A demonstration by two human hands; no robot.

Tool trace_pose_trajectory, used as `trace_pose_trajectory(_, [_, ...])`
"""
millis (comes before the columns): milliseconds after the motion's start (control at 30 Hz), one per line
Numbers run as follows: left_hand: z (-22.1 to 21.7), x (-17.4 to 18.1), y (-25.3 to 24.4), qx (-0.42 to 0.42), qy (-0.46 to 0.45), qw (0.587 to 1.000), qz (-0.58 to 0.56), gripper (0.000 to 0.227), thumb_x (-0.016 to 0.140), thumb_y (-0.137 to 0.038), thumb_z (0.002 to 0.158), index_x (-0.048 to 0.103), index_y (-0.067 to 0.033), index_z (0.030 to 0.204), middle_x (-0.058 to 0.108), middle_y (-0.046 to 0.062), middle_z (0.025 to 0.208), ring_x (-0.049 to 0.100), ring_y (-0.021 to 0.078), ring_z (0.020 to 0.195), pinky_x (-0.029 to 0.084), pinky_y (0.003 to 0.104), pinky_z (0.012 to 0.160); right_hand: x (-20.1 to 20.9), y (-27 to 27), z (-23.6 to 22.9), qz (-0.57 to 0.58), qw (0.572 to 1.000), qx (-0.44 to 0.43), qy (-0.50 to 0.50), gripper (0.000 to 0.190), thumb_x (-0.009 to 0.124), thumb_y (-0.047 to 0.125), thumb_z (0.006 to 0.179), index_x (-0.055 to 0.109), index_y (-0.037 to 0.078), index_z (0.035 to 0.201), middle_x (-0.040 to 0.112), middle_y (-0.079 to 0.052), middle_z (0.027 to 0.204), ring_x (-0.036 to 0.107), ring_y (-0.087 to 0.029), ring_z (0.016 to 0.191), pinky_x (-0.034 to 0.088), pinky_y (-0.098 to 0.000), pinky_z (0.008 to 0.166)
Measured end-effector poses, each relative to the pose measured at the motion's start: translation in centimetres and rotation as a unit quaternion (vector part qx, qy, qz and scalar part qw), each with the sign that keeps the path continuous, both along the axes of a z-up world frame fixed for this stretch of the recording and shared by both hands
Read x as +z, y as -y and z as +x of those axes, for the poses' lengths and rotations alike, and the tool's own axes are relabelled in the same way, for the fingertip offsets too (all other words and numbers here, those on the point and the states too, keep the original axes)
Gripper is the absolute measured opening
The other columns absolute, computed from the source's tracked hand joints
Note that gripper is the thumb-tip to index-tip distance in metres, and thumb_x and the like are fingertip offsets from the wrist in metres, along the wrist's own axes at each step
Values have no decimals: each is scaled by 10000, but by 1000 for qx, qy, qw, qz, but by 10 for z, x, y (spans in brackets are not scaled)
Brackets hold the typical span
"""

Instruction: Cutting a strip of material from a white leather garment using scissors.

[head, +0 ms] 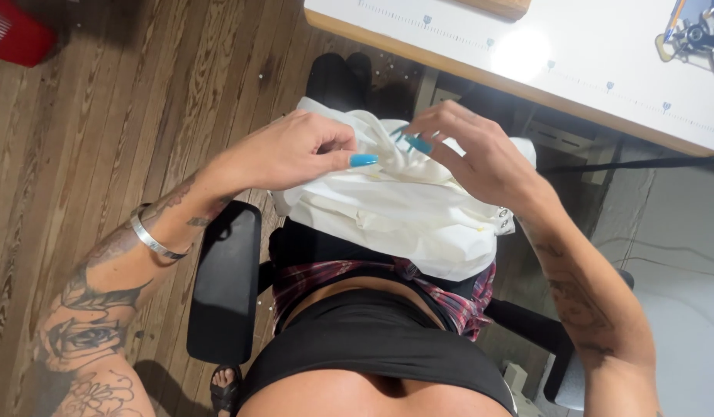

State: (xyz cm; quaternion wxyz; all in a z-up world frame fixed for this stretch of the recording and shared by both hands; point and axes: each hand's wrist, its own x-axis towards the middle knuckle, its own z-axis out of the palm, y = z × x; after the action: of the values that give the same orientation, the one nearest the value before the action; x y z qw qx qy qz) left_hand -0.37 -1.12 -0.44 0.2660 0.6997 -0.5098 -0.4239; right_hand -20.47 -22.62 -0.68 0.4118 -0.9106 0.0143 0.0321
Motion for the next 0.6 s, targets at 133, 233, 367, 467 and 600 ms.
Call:
trace_pose_trajectory(133, [-8,13,11,-34,41,998,-32,317,687,-379,886,730,-66,909,573,83,586,545,203,537,425,390,532,1,-1,-3,-62,997,35,-14,389,719,107,911,654,134,1294,657,-63,1315,617,-268,1210,545,-416,998])
trace_pose_trajectory(233, [-11,13,15,-70,82,994,-27,349,721,-428,854,760,-84,897,593,106,579,601,255,563,461,420,568,-5,2,2,-89,993,77,3,462,768,148,847,659,143,1296,668,-37,1309,575,-286,1226,505,-443,1040])
trace_pose_trajectory(367, [-14,8,12,-93,108,989,-43,310,740,-398,832,782,-97,893,649,99,621,668,275,631,515,432,627,-7,-2,12,-97,989,112,19,533,803,204,777,665,151,1289,660,-29,1326,544,-300,1263,486,-452,1056])
trace_pose_trajectory(467, [-17,12,11,-106,114,986,-67,232,756,-332,829,784,-105,864,676,106,655,687,298,675,538,442,671,-9,-9,21,-118,981,151,29,567,822,243,736,675,156,1277,650,-51,1331,513,-325,1302,447,-497,1052])
trace_pose_trajectory(600, [-19,12,7,-116,144,965,-188,187,757,-253,881,723,-79,821,657,96,754,668,298,781,519,437,739,-17,-14,27,-150,965,200,84,364,773,206,820,711,133,1171,677,-78,1233,558,-310,1265,395,-545,1113])
